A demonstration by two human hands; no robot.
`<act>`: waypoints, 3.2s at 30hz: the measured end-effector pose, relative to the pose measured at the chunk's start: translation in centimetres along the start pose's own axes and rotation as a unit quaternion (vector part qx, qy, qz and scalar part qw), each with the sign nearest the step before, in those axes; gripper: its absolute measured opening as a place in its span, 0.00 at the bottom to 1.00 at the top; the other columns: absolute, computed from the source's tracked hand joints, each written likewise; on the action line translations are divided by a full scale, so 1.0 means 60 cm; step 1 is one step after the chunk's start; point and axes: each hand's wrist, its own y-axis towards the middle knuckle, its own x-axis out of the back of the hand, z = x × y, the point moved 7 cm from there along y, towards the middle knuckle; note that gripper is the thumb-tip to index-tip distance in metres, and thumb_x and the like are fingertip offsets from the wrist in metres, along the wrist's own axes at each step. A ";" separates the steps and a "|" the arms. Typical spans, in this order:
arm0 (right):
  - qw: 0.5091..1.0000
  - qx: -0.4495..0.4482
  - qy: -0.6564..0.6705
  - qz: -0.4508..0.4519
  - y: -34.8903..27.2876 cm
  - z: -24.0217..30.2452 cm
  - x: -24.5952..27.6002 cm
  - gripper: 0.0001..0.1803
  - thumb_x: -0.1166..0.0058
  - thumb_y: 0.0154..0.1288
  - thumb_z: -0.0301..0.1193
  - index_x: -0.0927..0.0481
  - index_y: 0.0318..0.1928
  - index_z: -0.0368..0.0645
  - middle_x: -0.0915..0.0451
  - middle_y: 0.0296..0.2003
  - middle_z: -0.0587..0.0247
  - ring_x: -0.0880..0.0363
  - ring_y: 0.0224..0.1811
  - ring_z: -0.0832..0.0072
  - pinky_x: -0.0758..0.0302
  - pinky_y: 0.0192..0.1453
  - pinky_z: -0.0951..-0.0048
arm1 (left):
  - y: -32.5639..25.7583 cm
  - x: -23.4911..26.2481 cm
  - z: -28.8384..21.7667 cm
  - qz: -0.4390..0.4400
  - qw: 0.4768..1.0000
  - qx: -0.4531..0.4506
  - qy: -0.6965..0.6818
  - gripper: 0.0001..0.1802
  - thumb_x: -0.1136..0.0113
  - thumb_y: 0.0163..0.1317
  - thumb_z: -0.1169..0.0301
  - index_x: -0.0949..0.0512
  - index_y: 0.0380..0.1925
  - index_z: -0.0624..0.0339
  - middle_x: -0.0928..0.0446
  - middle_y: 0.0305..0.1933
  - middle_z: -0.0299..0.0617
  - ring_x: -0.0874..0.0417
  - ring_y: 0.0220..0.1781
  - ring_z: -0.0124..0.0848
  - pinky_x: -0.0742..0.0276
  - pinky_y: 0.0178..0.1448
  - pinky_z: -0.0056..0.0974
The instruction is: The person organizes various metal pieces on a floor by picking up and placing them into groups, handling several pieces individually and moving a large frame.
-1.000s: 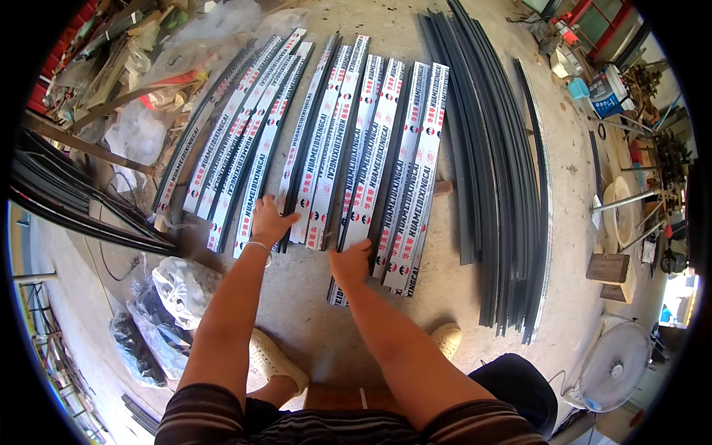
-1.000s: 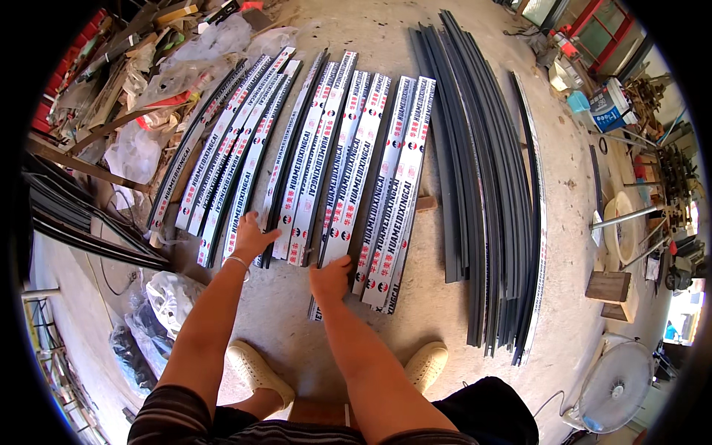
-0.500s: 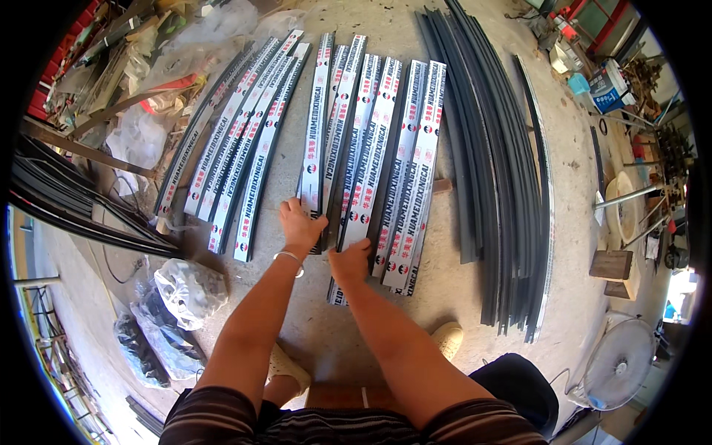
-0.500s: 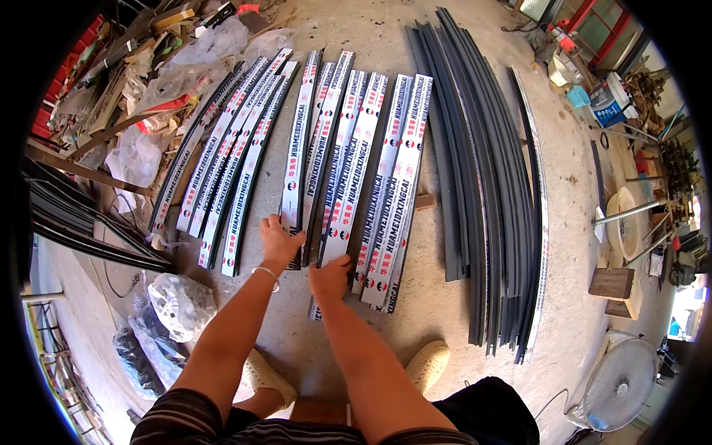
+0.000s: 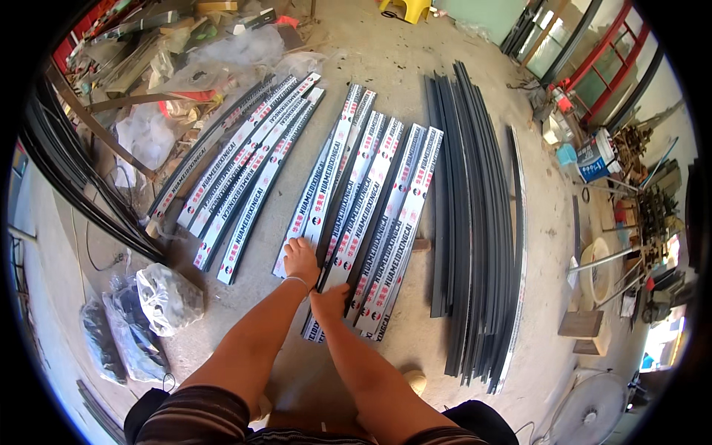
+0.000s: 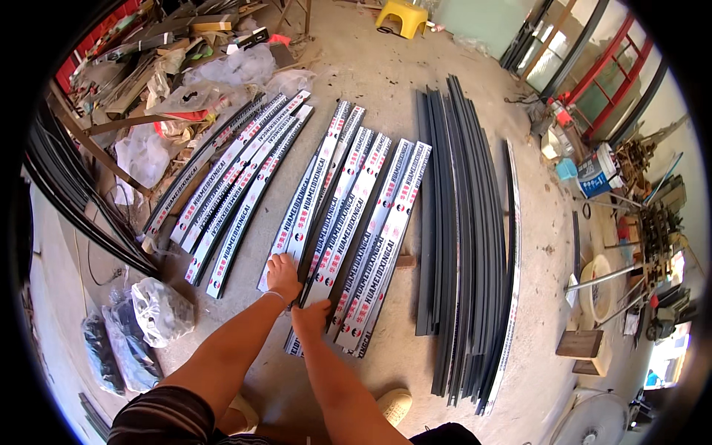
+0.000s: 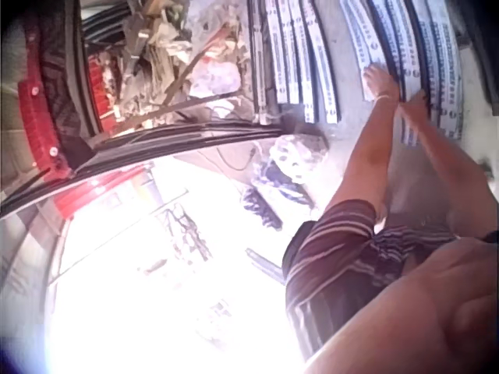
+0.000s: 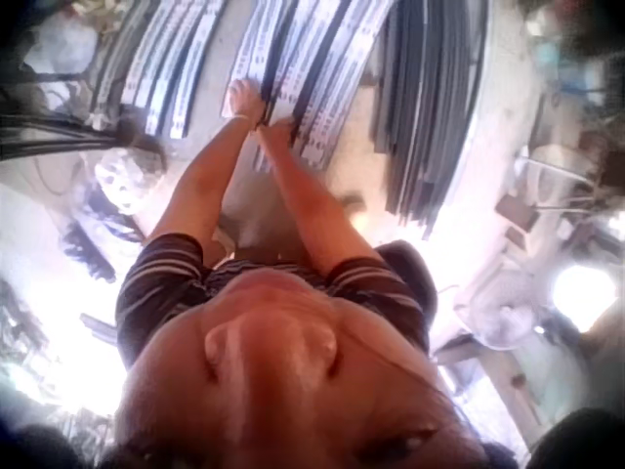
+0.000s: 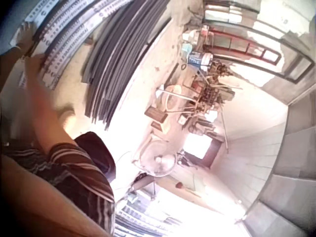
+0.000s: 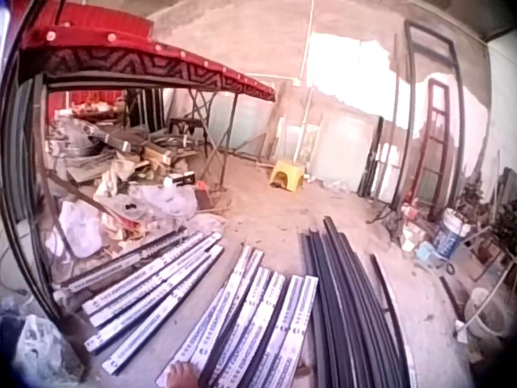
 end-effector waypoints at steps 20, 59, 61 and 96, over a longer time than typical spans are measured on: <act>0.988 0.063 0.134 0.043 -0.001 -0.010 0.043 0.38 0.33 0.46 0.39 0.45 0.47 0.32 0.29 0.39 0.46 0.25 0.41 0.55 0.28 0.48 0.58 | -0.116 0.026 0.113 0.018 0.999 0.049 0.001 0.31 0.33 0.49 0.67 0.36 0.51 0.61 0.33 0.55 0.52 0.33 0.60 0.48 0.31 0.59 0.49; 0.963 0.040 0.055 -0.261 -0.175 -0.138 0.531 0.37 0.37 0.46 0.42 0.38 0.50 0.32 0.23 0.41 0.33 0.23 0.47 0.40 0.28 0.54 0.53 | -0.488 0.113 0.109 0.135 0.923 -0.042 -0.358 0.34 0.31 0.40 0.68 0.36 0.47 0.68 0.27 0.41 0.57 0.22 0.43 0.48 0.26 0.50 0.44; 0.960 0.052 0.056 -0.271 -0.183 -0.122 0.578 0.37 0.37 0.46 0.42 0.38 0.49 0.32 0.22 0.40 0.33 0.23 0.46 0.40 0.28 0.53 0.52 | -0.507 0.114 0.083 0.154 0.925 -0.014 -0.348 0.34 0.31 0.41 0.68 0.37 0.48 0.67 0.26 0.41 0.58 0.22 0.44 0.49 0.26 0.50 0.45; 0.929 0.155 -0.156 -0.296 -0.287 -0.136 0.893 0.37 0.36 0.49 0.41 0.36 0.54 0.34 0.22 0.42 0.38 0.22 0.45 0.45 0.28 0.52 0.55 | -0.628 -0.026 0.129 0.082 0.957 -0.193 -0.198 0.30 0.35 0.42 0.66 0.34 0.47 0.61 0.27 0.41 0.59 0.27 0.46 0.57 0.30 0.50 0.54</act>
